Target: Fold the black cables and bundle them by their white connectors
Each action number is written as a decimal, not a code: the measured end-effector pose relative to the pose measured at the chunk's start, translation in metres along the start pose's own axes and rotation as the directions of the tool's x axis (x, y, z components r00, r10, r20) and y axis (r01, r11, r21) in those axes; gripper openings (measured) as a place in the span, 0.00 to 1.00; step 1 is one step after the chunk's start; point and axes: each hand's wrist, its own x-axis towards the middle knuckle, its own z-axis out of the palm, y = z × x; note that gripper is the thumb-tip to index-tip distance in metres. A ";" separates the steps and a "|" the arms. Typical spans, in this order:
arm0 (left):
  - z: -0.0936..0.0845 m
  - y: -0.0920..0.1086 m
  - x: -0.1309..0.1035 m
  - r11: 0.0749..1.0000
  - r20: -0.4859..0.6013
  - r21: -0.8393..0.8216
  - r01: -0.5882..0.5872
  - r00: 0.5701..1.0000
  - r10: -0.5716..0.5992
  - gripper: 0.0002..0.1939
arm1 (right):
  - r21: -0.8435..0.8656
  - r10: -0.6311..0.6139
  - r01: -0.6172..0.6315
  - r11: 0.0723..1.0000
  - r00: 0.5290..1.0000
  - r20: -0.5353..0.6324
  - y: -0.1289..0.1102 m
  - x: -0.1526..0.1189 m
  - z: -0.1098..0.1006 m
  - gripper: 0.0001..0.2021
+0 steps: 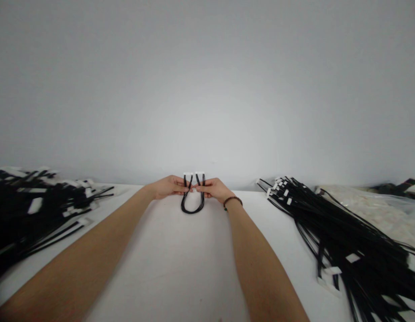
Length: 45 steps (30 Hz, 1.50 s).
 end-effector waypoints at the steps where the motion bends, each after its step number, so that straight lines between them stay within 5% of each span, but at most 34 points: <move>1: 0.000 0.000 0.000 1.000 -0.003 0.000 0.000 1.000 0.000 0.17 | 0.002 0.001 -0.001 1.000 1.000 -0.003 0.000 0.000 0.000 0.19; 45: -0.001 0.001 -0.001 1.000 0.021 -0.010 -0.012 1.000 0.012 0.16 | -0.010 0.010 -0.010 1.000 1.000 -0.002 0.000 0.000 0.002 0.17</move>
